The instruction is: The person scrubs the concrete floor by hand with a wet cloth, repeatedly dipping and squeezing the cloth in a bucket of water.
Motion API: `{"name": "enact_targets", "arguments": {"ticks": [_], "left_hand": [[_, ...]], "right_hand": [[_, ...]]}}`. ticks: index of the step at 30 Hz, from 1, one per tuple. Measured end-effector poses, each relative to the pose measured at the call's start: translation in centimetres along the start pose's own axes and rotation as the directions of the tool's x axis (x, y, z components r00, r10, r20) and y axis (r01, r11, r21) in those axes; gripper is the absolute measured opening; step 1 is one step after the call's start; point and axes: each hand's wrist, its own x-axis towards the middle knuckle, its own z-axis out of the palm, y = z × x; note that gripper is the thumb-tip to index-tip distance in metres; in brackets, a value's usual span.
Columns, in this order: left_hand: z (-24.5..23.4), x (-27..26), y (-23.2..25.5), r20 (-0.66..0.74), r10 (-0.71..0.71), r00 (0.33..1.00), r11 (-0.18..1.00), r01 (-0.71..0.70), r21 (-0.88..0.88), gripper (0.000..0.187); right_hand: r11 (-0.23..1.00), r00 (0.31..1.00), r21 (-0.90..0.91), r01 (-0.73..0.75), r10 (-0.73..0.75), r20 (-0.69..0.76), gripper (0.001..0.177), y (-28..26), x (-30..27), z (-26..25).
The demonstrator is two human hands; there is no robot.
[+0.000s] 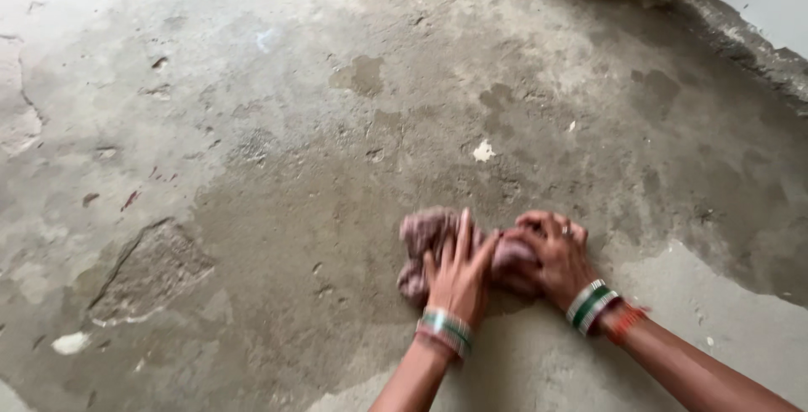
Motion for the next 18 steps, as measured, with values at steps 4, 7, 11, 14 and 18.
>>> {"name": "enact_targets", "arguments": {"ticks": [4, 7, 11, 14, 18], "left_hand": [[0.9, 9.5, -3.3, -0.106, -0.046, 0.993, 0.981, 0.065, 0.184, 0.061], [-0.2, 11.0, -4.7, -0.091, -0.093, 0.992, 0.947, 0.116, 0.301, 0.055], [-3.4, 8.0, -5.4, -0.002, -0.235, 0.972, 0.967, 0.234, 0.104, 0.052], [-6.1, -0.9, -7.8, -0.039, -0.132, 0.991, 0.989, 0.134, 0.059, 0.06], [-8.3, -16.1, -12.7, -0.088, -0.243, 0.966, 0.945, 0.257, 0.204, 0.073]], "right_hand": [[0.961, 0.894, -0.023, -0.276, 0.247, -0.374, 0.044, 2.7, 7.1, 2.7], [0.929, 0.869, 0.027, -0.369, 0.355, -0.345, 0.042, 1.9, 10.5, 2.6], [0.933, 0.847, 0.143, -0.329, 0.359, -0.393, 0.041, -3.7, 9.4, 2.8], [0.953, 0.94, 0.297, -0.066, 0.159, -0.301, 0.03, -10.3, 6.3, 2.5], [0.966, 0.988, 0.205, 0.156, -0.148, -0.053, 0.028, -21.5, 3.2, 2.7]]}}
